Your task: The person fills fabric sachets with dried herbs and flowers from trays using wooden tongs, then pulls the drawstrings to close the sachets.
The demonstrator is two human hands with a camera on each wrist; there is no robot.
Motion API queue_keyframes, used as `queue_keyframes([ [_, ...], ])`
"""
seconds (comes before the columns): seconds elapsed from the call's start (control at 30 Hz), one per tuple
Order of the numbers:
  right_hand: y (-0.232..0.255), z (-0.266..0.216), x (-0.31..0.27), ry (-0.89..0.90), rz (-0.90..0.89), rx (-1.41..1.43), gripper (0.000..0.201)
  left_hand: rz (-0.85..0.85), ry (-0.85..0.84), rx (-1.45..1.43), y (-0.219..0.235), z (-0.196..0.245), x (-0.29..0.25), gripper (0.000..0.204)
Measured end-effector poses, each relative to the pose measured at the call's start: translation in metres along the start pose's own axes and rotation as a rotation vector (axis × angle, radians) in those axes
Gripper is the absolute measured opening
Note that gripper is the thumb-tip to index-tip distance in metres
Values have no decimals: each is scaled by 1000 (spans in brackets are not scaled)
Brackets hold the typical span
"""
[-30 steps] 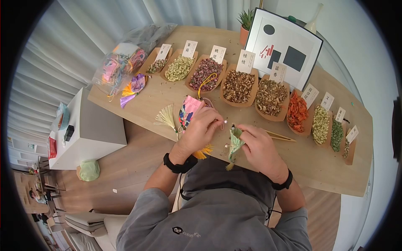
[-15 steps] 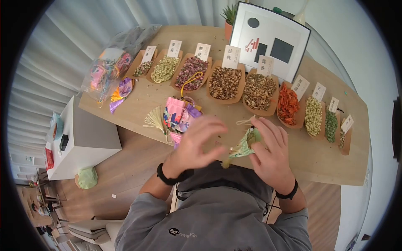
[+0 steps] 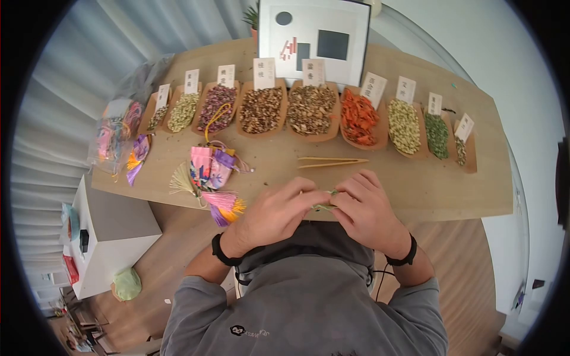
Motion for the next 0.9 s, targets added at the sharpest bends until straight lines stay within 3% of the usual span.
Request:
queue_keyframes([
  [0.07,6,1,-5,1,0,-18,14,-243,-103,340,-2,16,10,27],
  [0.27,23,7,-23,62,15,-104,10,-481,-272,626,13,24,27,23],
  [0.4,17,3,-40,134,28,-147,11,-520,-359,608,13,17,21,26],
  [0.47,15,1,-43,126,30,-115,11,-490,-490,613,8,11,18,17],
  [0.7,9,9,-47,124,2,-177,11,-528,-442,585,7,12,20,15],
  [0.77,10,6,-48,136,-14,-170,11,-640,-366,636,15,13,22,19],
  [0.9,11,4,-44,99,-11,-68,18,-555,-467,616,8,3,20,15],
])
Point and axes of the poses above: each hand's wrist, its own x-axis towards the middle knuckle, its own y-axis out of the back of the hand, z = x × y, the point moved 1 cm from there along x, towards the middle knuckle, and after that the axes turned 13 degrees about -x, right-handed, at the moved point
